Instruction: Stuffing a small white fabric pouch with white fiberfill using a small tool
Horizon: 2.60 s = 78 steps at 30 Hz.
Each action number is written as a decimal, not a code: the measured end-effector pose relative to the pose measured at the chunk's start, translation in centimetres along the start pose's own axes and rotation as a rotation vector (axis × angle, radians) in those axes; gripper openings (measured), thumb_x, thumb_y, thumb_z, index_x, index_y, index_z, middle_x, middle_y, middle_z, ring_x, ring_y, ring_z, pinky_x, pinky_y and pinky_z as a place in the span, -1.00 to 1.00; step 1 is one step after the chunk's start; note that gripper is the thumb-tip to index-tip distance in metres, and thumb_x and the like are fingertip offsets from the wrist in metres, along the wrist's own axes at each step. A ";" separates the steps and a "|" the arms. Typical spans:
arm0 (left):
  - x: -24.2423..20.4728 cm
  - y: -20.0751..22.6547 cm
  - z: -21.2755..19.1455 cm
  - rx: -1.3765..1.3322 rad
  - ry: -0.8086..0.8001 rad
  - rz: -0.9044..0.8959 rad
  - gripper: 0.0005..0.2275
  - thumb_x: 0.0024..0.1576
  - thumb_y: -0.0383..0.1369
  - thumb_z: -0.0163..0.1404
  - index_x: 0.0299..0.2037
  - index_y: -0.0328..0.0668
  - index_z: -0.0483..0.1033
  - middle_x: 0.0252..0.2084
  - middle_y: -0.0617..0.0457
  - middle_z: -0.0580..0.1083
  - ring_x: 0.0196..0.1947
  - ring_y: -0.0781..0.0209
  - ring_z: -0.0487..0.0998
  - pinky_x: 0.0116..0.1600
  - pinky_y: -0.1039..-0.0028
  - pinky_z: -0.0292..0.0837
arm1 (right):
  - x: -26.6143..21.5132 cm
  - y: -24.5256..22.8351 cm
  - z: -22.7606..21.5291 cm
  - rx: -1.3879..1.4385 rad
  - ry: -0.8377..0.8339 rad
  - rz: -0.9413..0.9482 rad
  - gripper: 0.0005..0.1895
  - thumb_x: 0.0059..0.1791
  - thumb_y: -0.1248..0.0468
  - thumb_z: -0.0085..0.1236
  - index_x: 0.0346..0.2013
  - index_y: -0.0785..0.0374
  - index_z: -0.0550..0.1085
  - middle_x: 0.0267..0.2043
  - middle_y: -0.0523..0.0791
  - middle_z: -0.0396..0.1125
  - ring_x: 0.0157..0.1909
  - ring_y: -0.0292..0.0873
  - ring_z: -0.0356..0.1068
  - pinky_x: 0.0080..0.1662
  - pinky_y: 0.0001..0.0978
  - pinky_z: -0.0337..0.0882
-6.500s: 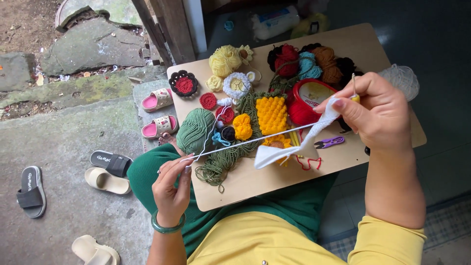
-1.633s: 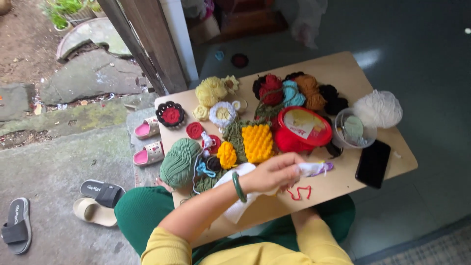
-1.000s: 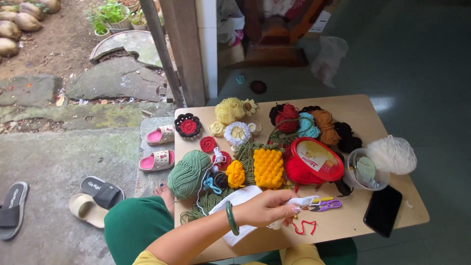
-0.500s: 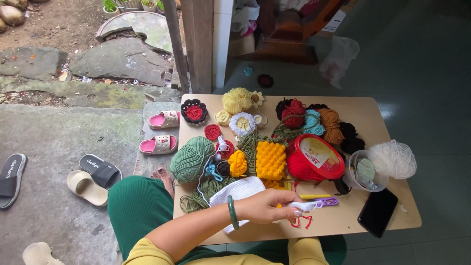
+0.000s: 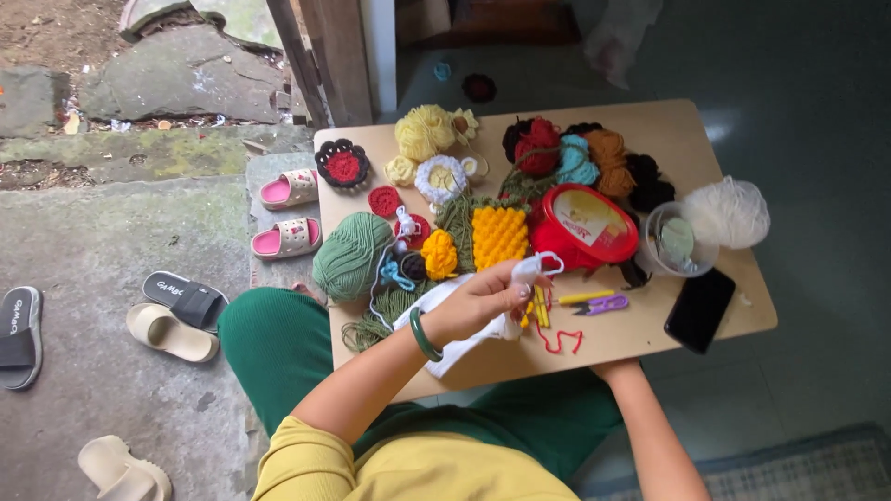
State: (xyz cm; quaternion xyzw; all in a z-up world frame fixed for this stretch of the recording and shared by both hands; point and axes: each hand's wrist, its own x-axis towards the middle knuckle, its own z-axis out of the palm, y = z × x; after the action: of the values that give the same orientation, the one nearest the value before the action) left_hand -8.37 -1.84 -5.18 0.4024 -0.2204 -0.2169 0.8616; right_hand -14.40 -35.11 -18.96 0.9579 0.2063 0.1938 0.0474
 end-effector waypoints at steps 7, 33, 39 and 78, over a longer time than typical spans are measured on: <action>-0.3 -1.2 2.9 0.113 0.110 -0.052 -0.64 -0.13 -0.61 0.33 -0.10 -0.32 0.59 -0.59 0.14 0.43 -0.55 0.43 0.47 -0.41 0.69 0.37 | -11.5 -2.2 -3.9 -0.064 -0.044 0.190 -0.12 -0.31 0.36 0.26 0.34 0.01 0.34 0.23 -0.01 0.31 0.37 0.05 0.24 0.45 0.33 -0.12; 0.6 -2.2 5.6 0.649 -0.330 0.295 -0.92 0.17 -0.46 0.16 -0.18 -0.21 0.63 -0.44 -0.05 0.36 -0.44 0.08 0.48 -0.29 0.35 0.44 | -3.9 -7.2 -16.4 0.188 0.123 0.180 0.02 -0.34 0.24 0.45 0.40 0.01 0.26 0.19 0.04 0.13 0.35 0.27 0.21 0.38 0.34 0.10; 0.9 -0.3 5.4 0.889 -0.564 0.215 -0.74 -0.07 -0.70 0.16 -0.18 -0.30 0.63 -0.18 -0.18 0.31 -0.42 -0.24 0.49 -0.34 0.10 0.49 | -4.6 -7.3 -15.5 0.251 -0.052 0.246 0.03 -0.34 0.12 0.48 0.41 -0.03 0.25 0.33 0.04 0.09 0.34 0.22 0.23 0.36 0.20 0.15; 1.9 -2.6 6.2 1.275 -0.407 0.342 -0.70 -0.16 -0.70 0.24 -0.24 -0.34 0.52 0.15 -0.24 0.30 -0.14 -0.21 0.63 -0.10 0.22 0.60 | -11.0 -5.2 -16.4 0.120 -0.089 0.454 -0.20 -0.29 0.07 0.41 0.26 -0.06 0.43 0.23 -0.06 0.34 0.20 0.12 0.36 0.29 0.14 0.26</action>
State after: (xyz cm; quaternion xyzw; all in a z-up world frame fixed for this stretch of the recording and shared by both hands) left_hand -10.79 -8.11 -3.24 0.7414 -0.5226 0.0226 0.4204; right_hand -31.99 -34.79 -8.65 0.9885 -0.0054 0.1443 -0.0455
